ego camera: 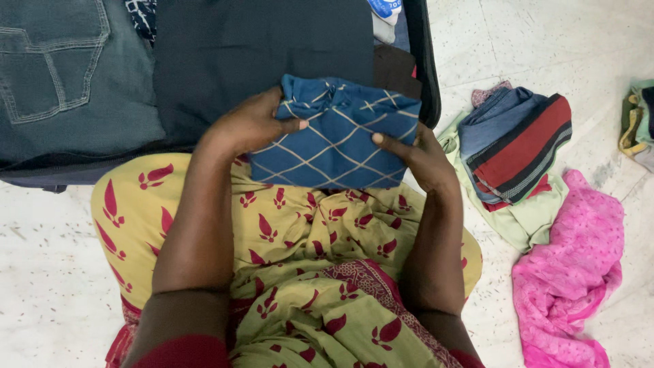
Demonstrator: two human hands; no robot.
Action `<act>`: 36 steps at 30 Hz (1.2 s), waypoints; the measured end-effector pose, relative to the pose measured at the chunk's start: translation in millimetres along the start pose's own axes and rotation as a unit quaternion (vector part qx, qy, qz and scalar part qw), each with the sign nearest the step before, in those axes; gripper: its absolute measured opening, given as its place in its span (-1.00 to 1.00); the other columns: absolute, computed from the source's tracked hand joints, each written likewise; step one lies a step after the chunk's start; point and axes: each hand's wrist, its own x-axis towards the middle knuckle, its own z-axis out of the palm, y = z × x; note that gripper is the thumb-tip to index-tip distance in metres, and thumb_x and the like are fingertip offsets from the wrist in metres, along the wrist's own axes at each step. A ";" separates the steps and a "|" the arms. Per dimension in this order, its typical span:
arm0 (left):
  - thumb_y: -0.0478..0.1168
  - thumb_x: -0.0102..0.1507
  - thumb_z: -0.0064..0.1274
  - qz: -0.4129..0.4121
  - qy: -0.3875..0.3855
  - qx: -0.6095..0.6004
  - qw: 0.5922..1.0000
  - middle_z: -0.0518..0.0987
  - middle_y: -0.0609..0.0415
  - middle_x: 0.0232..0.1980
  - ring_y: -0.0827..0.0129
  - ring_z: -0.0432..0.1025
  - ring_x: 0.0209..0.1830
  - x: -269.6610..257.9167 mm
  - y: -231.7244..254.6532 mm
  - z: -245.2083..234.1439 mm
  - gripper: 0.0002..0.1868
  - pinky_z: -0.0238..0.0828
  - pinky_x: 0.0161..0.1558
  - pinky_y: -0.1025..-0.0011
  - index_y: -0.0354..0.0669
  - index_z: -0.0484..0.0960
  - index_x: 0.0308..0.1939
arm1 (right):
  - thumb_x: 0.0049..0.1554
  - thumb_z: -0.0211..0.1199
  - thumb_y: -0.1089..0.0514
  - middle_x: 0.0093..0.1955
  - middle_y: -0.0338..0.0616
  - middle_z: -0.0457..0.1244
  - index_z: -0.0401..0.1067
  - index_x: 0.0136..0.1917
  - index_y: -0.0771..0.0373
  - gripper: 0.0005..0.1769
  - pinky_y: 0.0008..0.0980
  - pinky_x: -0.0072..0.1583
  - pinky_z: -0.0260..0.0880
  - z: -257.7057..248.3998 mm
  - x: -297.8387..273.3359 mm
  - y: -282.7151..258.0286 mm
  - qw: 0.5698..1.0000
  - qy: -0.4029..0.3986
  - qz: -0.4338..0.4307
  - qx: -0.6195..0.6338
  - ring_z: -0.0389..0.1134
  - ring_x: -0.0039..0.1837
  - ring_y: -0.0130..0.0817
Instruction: The person folds a blue patterned shirt and places it into an open suitcase. They then pick up a folded striped cloth, smooth it, and place it on top of the other items in the suitcase.
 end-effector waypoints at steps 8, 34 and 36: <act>-0.44 0.24 0.21 0.201 0.189 -0.028 0.961 0.61 0.04 -0.04 0.22 0.55 -0.09 -41.8 47.7 -11.8 -0.73 0.41 0.00 0.25 -0.21 0.49 -0.03 | 0.27 0.43 0.28 0.17 -0.14 0.34 0.44 0.21 0.24 -0.72 -0.47 0.25 0.40 -17.8 -25.2 -26.2 0.933 0.172 -0.303 -0.090 0.38 0.15 -0.45; 0.07 0.45 -0.14 -0.013 -0.059 0.323 0.945 -0.44 -0.19 0.67 -0.37 -0.55 0.60 7.8 26.0 85.3 -0.17 -0.47 0.45 -0.48 0.15 -0.30 0.63 | 0.44 -0.27 -0.11 0.69 0.16 -0.12 -0.02 0.65 0.30 -0.34 0.02 0.63 -0.32 72.6 8.2 11.6 0.812 0.067 -0.189 -0.548 -0.21 0.72 0.00; 0.13 0.36 0.01 -0.099 -0.098 0.334 0.932 -0.62 -0.19 0.67 -0.43 -0.70 0.58 6.4 29.5 85.0 0.04 -0.51 0.41 -0.59 0.24 -0.46 0.64 | 0.42 -0.35 -0.18 0.71 0.16 -0.19 -0.09 0.67 0.31 -0.27 0.02 0.62 -0.39 71.1 9.9 18.3 0.804 0.086 -0.153 -0.569 -0.30 0.72 -0.01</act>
